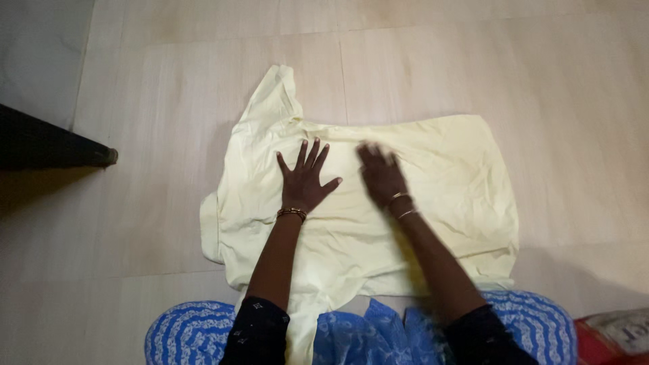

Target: The person folds a yellow shirt and a blue shirt by hand on the floor and then places the folded garments into a large bag.

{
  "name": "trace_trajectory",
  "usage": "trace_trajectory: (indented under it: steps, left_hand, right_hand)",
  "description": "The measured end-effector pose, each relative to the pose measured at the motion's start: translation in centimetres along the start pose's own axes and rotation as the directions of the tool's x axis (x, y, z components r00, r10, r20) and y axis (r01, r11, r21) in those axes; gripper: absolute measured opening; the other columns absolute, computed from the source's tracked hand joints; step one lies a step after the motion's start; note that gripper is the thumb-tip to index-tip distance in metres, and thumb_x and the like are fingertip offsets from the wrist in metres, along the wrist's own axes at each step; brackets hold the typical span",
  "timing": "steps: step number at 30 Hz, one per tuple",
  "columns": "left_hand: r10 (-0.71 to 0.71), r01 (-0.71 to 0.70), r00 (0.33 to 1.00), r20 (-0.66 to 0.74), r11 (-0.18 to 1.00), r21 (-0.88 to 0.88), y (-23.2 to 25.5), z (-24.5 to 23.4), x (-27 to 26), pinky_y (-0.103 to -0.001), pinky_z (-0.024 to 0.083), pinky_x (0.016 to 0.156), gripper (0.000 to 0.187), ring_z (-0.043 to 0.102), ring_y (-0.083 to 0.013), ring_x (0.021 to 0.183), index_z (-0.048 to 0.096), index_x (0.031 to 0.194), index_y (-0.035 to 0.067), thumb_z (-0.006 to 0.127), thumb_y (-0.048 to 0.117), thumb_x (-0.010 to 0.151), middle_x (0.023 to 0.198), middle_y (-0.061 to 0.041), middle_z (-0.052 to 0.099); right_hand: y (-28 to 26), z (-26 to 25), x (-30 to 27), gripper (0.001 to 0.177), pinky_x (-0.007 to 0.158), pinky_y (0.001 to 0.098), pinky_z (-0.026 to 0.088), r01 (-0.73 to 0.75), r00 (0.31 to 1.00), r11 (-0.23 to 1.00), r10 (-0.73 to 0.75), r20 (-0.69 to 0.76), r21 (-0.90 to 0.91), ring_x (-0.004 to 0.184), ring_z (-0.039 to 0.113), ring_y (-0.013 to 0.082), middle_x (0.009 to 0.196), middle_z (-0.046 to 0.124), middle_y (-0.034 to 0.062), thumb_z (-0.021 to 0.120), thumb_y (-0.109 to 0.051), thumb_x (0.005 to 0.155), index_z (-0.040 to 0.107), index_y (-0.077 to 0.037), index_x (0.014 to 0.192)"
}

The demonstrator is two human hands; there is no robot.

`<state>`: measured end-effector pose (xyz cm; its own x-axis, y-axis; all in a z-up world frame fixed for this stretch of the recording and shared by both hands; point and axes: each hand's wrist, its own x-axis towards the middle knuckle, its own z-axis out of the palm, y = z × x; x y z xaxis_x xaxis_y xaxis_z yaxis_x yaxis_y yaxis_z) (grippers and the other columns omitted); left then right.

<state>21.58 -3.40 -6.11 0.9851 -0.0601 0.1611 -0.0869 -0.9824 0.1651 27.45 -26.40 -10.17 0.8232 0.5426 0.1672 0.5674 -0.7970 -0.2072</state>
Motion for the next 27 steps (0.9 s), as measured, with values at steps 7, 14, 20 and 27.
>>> trace_trajectory:
  steps: [7, 14, 20, 27]
  left_hand:
    - [0.006, -0.006, 0.999, -0.047, 1.000, 0.005, -0.2, -0.4, 0.1, -0.084, -0.005, 0.110, 0.101, 0.008, -0.0249, 0.158, 0.038, 0.158, 0.028, 0.056, 0.085, 0.076, 0.170, -0.001, 0.020]
    - [-0.078, 0.078, 0.997, 0.016, 0.996, -0.040, 0.4, -0.5, 0.6, -0.080, -0.004, 0.114, 0.092, 0.012, -0.0260, 0.157, 0.038, 0.157, 0.033, 0.056, 0.079, 0.080, 0.168, -0.001, 0.022]
    - [0.007, -0.003, 0.999, -0.035, 0.995, 0.101, 7.0, -2.5, -5.0, -0.075, 0.000, 0.117, 0.082, 0.011, -0.0265, 0.159, 0.035, 0.158, 0.023, 0.055, 0.064, 0.090, 0.172, -0.002, 0.020]
    - [-0.056, 0.049, 0.983, 0.176, 0.998, 0.045, 2.2, -4.0, -12.8, -0.080, -0.001, 0.111, 0.079, 0.006, -0.0291, 0.154, 0.035, 0.156, 0.035, 0.053, 0.069, 0.087, 0.168, -0.003, 0.014]
  right_hand:
    - [17.6, -3.5, -3.5, 0.072, 0.118, 0.0665, 0.015, -0.508, 0.860, 0.853, 0.495, -0.125, -0.118, 0.154, 0.021, 0.0369, 0.170, 0.023, 0.0119, 0.030, -0.056, 0.106, 0.025, -0.014, 0.164]
    - [4.8, 1.2, -8.3, 0.078, 0.117, 0.0696, 0.012, -0.195, 0.960, 0.977, 0.171, -0.224, -0.090, 0.156, 0.016, 0.0367, 0.171, 0.017, 0.0082, 0.045, -0.059, 0.097, 0.024, -0.024, 0.163]
    - [-4.5, -3.0, -10.4, 0.096, 0.113, 0.0744, 0.010, 0.005, 0.962, 0.999, -0.017, 0.274, 0.045, 0.155, 0.009, 0.0401, 0.171, 0.009, 0.0077, 0.061, -0.072, 0.084, 0.020, -0.033, 0.162]
    - [12.4, -11.5, -18.4, 0.130, 0.113, 0.0785, 0.003, -0.705, 0.511, 0.651, 0.742, 0.434, -0.282, 0.156, -0.009, 0.0467, 0.174, -0.008, 0.0104, 0.074, -0.085, 0.064, 0.006, -0.038, 0.164]
